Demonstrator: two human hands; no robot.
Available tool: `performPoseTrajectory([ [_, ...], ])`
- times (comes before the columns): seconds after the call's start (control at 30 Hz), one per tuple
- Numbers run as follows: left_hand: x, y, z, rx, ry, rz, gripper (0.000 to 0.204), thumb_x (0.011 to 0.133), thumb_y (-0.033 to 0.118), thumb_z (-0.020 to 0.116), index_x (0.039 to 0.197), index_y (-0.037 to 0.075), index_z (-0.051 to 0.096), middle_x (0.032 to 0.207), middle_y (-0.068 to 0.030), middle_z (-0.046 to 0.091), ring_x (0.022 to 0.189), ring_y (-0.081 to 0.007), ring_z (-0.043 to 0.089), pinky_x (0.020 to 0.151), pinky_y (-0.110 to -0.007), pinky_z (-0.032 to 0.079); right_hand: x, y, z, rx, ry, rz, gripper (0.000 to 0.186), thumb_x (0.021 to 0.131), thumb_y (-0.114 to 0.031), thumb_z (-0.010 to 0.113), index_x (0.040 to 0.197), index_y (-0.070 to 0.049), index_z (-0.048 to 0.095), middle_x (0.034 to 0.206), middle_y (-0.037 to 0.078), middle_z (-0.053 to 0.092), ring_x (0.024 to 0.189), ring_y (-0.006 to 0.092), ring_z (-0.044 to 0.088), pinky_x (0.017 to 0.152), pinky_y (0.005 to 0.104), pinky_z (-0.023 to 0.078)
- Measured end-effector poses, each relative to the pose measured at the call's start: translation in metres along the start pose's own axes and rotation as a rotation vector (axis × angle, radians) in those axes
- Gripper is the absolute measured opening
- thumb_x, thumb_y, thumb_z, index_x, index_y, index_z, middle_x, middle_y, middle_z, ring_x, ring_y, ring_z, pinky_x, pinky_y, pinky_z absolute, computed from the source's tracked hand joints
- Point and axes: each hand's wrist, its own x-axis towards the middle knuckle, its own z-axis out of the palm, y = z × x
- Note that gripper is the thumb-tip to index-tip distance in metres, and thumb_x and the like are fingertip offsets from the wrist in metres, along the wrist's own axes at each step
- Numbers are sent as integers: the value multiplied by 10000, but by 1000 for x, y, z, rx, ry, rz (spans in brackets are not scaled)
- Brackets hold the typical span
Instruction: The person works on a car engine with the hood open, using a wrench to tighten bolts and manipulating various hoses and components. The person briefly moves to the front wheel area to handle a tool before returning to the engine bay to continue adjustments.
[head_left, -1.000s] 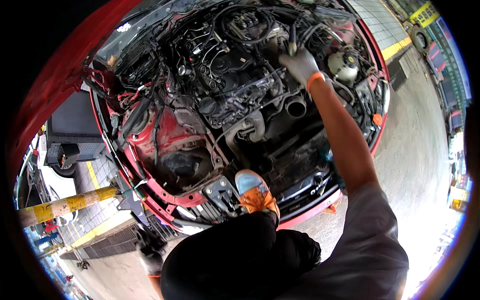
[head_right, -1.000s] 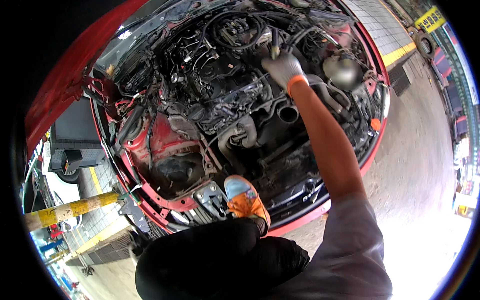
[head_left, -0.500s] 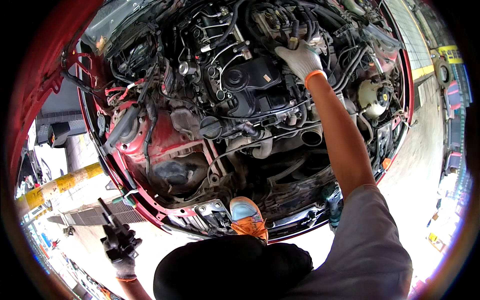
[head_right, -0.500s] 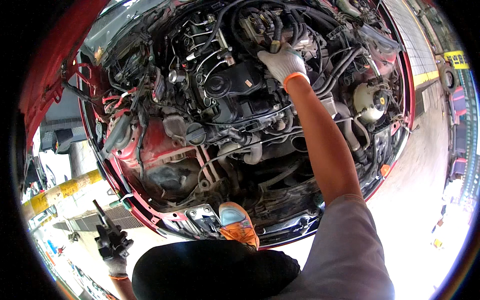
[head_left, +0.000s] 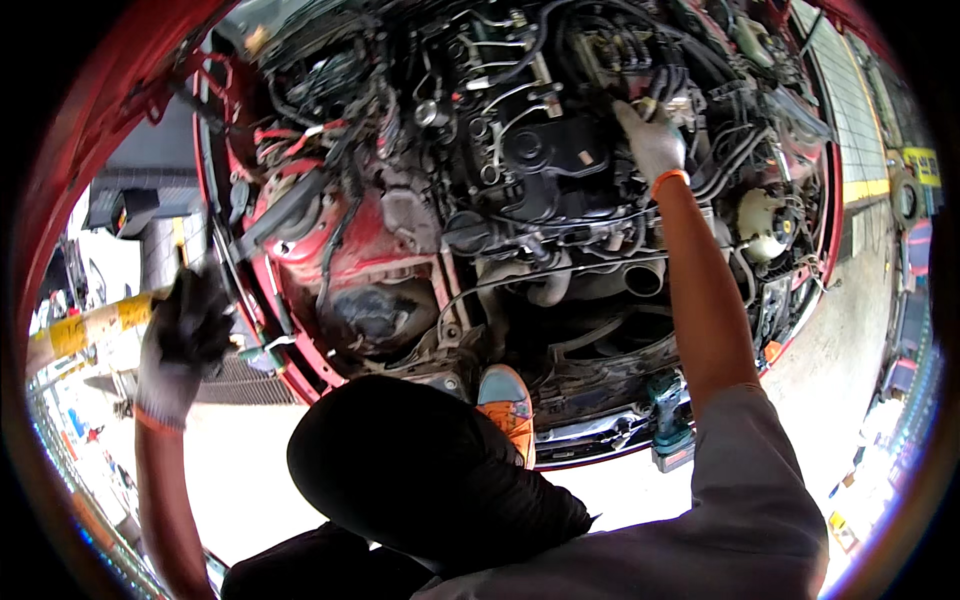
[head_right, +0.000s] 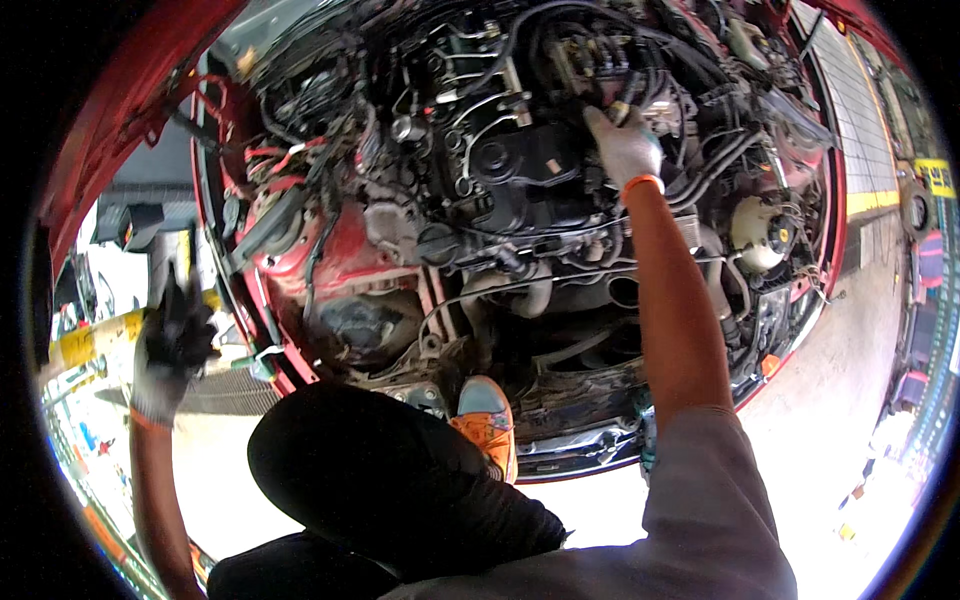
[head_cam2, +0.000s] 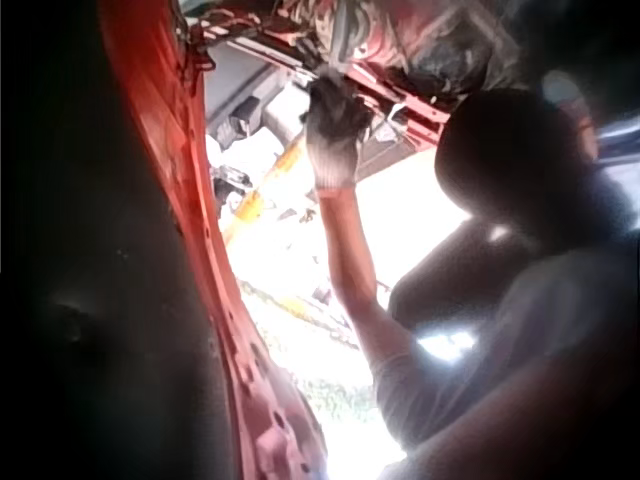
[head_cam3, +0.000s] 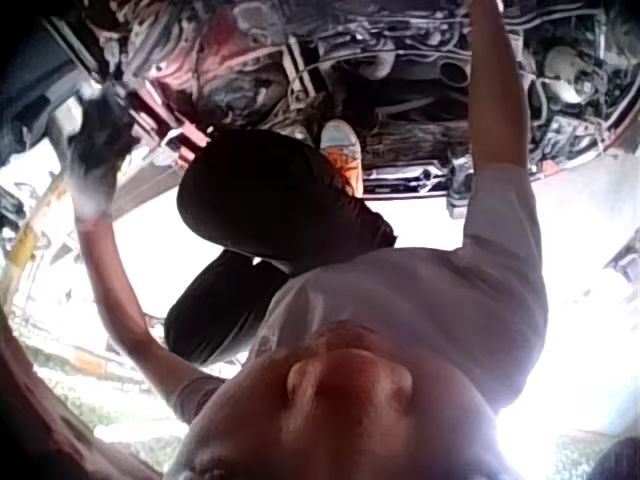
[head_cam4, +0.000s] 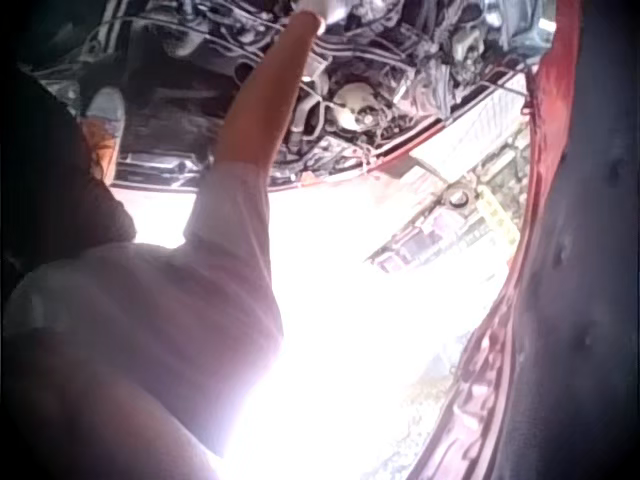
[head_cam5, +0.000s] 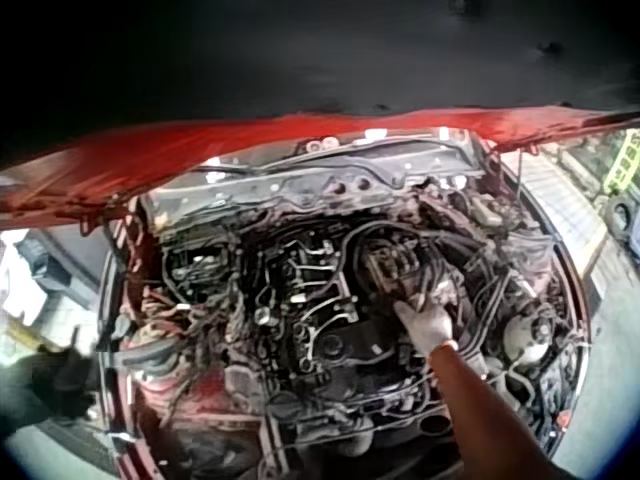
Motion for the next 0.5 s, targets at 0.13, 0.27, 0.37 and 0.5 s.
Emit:
performPoseTrajectory([
  [0.13,53,8,53,-31,-420,-114,486,1024,323,513,1459,107,528,1240,-133,708,1013,-261,713,818,-435,608,-3,-4,-5,71,-56,-32,724,858,-672,666,1222,-46,671,1171,231,735,1129,417,684,977,451,508],
  [0.27,77,-18,86,99,-346,-53,392,1030,202,515,1385,37,534,1100,-104,693,953,-196,674,839,-348,573,1,-6,-1,215,-137,-5,790,856,-660,710,1310,-16,653,1214,194,735,1145,353,684,973,403,507],
  [0.37,85,-10,110,137,-392,-101,274,1026,104,521,1257,-6,619,999,-49,650,845,-128,647,752,-272,555,1,7,6,432,-104,-36,759,849,-627,755,1243,13,651,1080,121,698,989,256,633,871,356,489],
  [0.5,134,15,108,745,-145,190,359,983,252,580,1152,-51,673,884,-93,690,726,-165,652,690,-307,524,25,42,14,200,-157,-98,788,930,-572,690,1449,0,533,1341,247,647,1199,368,654,988,396,504],
])
